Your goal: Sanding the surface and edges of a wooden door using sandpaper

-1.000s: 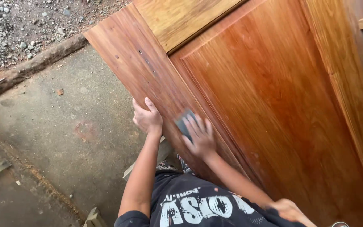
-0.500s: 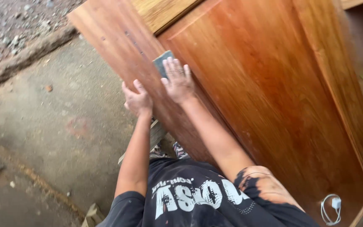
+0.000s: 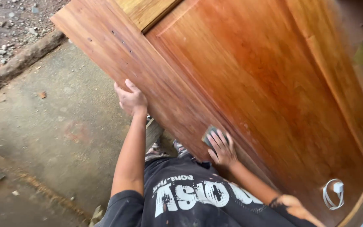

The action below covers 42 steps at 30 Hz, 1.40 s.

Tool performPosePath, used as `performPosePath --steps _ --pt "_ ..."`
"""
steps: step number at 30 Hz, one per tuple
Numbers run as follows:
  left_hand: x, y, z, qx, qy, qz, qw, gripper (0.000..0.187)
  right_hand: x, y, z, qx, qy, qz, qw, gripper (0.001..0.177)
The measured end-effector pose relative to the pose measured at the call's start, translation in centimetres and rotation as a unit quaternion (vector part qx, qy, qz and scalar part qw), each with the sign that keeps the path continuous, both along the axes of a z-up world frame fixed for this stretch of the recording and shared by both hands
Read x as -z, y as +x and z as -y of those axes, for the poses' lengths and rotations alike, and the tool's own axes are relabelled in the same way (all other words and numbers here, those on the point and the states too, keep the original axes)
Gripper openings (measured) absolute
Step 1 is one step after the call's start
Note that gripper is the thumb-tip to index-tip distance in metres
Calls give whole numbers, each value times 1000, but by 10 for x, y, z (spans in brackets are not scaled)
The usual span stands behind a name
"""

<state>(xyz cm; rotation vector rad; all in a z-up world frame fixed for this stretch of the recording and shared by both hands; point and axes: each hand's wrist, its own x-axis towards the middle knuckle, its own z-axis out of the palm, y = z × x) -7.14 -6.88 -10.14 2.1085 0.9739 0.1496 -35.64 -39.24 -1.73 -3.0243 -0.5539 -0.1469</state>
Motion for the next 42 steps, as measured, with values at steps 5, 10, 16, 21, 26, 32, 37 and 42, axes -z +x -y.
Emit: performPosePath --steps 5,10,16,21,26,32,37,42 --pt "4 7 -4 11 57 -19 998 56 13 176 -101 0 30 63 998 66" --pt "-58 -9 2 116 264 59 956 69 32 242 -146 99 45 -51 993 65" --pt "-72 -74 48 385 280 -23 879 69 2 101 -73 38 81 84 992 66" --pt "-83 -167 131 455 272 -64 845 86 13 -111 62 111 -5 59 992 66" --pt "-96 -188 169 474 291 -76 827 85 -11 -290 154 169 -33 5 985 57" --pt "-86 -191 168 451 308 -57 836 85 -6 -228 130 86 24 13 996 46" --pt "-93 -201 168 413 286 -41 864 70 -13 -66 33 20 89 -79 993 54" --pt "-77 -206 166 330 328 -134 875 73 1 -16 -9 115 38 -113 986 61"
